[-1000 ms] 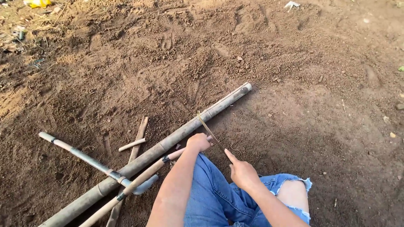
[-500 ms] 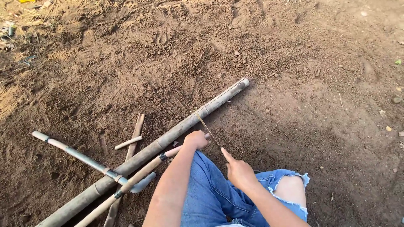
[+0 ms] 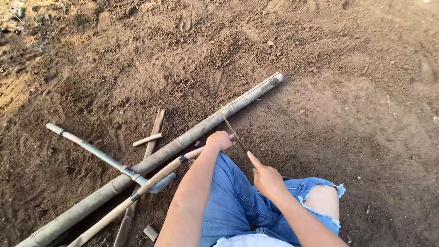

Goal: Cutting a thin bamboo stick with a small hand saw while sitting on the ground.

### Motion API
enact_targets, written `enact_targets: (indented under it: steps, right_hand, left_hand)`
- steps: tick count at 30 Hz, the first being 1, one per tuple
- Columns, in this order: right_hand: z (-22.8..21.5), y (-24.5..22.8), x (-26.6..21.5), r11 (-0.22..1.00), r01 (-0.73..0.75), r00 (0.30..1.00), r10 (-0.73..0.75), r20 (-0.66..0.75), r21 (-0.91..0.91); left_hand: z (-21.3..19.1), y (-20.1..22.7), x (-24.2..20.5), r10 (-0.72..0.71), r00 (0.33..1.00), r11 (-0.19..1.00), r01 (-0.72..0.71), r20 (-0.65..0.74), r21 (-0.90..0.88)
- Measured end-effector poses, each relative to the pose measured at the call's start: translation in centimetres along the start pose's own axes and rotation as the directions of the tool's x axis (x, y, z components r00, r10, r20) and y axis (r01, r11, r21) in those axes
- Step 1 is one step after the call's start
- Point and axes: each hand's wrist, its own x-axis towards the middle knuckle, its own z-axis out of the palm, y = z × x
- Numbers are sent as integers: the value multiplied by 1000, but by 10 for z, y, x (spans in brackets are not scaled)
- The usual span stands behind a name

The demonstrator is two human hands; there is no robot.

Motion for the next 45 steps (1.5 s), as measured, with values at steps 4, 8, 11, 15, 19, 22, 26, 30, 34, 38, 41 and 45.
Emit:
enact_targets:
  steps: [4,8,11,15,19,22,26,30,34,38,41,45]
  right_hand:
    - [11,2,33,998,54,998,-54,-19,-27]
    - [10,-1,13,1000,24,1000,-24,11,11]
    - [7,3,-5,1000,-3,1000,3,29,19]
    - [3,4,7,1000,21,1000,-21,12,8]
    - [8,0,37,996,83,996,-84,-23,-36]
    - [3,-12,24,997,76,997,-76,-19,0]
    - [-5,-16,-11,999,11,999,-13,47,47]
    - [-6,-2,6,999,-2,1000,3,28,-33]
    - [-5,-14,35,999,30,1000,-30,1,-27]
    - [-2,-20,16,998,29,999,-30,-12,-62]
    - [21,-6,-2,993,-26,997,17,-75,-116]
    - [23,11,-1,970,-121,986,93,-140,-209]
  left_hand:
    - [-9,3,-14,-8,1000,1000,8,6,22]
    - [-9,1,-12,-30,1000,1000,30,0,4]
    - [-5,-2,-3,-14,1000,1000,14,9,-3]
    - [3,0,3,-7,1000,1000,8,-6,21]
    - [-7,4,-12,-16,1000,999,16,2,32]
    - [-10,2,-13,-12,1000,1000,12,-22,-1]
    - [-15,8,-24,-5,1000,1000,5,5,-21]
    - [-10,6,-12,-18,999,1000,18,-26,-12]
    - [-16,11,-25,-37,999,999,36,-27,-23]
    - [-26,15,-39,-46,999,998,45,-28,-37]
    - [-14,4,-17,-18,998,1000,18,-68,-1]
    - [3,3,0,39,995,999,-35,-96,37]
